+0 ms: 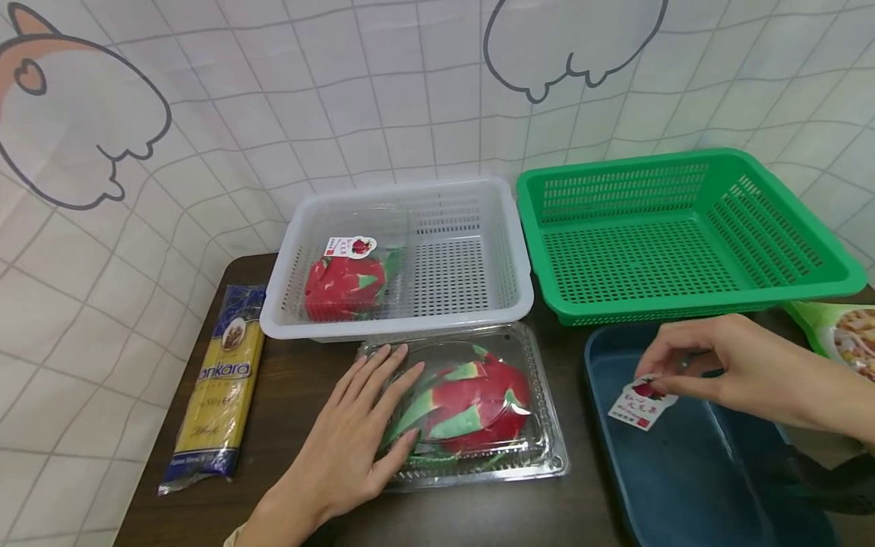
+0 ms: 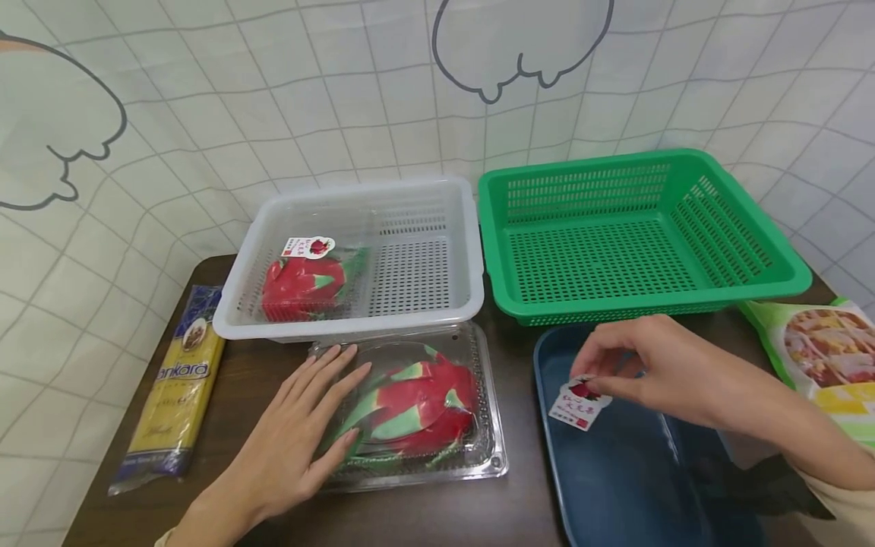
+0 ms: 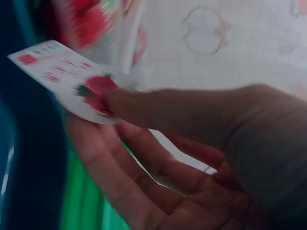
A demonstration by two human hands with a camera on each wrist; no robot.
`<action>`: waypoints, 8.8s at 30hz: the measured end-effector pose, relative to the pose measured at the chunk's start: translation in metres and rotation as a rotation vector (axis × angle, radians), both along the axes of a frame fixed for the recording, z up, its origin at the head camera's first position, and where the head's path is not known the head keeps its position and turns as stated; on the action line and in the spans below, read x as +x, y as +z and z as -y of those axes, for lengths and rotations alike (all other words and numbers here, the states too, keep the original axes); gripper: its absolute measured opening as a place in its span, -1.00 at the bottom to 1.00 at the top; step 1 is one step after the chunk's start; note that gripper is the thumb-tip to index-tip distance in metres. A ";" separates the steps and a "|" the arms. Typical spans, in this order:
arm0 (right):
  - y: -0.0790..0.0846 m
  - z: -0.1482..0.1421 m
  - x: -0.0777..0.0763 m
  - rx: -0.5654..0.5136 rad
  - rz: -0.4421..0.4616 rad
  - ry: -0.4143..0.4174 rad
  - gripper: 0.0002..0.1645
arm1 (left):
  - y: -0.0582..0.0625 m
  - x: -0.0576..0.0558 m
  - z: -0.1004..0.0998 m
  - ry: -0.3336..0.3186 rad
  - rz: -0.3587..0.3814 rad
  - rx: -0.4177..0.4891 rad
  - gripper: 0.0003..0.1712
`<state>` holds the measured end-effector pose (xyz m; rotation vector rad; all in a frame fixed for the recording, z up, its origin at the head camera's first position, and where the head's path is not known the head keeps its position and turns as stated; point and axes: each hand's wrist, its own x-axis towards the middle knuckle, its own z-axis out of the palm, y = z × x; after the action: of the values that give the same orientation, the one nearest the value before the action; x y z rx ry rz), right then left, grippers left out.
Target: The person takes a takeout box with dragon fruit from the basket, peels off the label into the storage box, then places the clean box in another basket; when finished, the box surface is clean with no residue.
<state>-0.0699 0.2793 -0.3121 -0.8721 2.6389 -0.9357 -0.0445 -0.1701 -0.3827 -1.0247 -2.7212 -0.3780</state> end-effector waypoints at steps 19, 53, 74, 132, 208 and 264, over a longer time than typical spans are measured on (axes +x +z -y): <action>-0.040 0.007 0.000 -0.014 0.309 0.230 -0.72 | 0.001 0.000 0.000 -0.005 -0.003 0.007 -0.21; -0.067 0.028 -0.008 0.152 0.194 0.095 -0.66 | 0.001 0.002 0.000 0.005 0.020 0.001 -0.19; -0.073 0.039 -0.009 0.231 0.011 0.018 -0.64 | 0.001 0.001 0.000 0.000 0.007 0.003 -0.21; -0.028 0.110 0.001 -0.153 0.521 -0.144 0.14 | 0.002 0.001 -0.001 0.007 0.021 0.003 -0.17; -0.056 0.090 0.008 -0.236 0.687 -0.124 0.20 | 0.002 0.015 0.011 0.435 1.037 0.802 -0.08; 0.041 0.076 0.018 -0.198 -0.029 0.143 -0.09 | 0.070 0.011 -0.005 -0.269 0.552 0.935 -0.08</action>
<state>-0.0521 0.2035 -0.2707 -1.1105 2.4980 -1.1691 -0.0331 -0.1648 -0.3131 -1.0552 -2.2482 -1.9742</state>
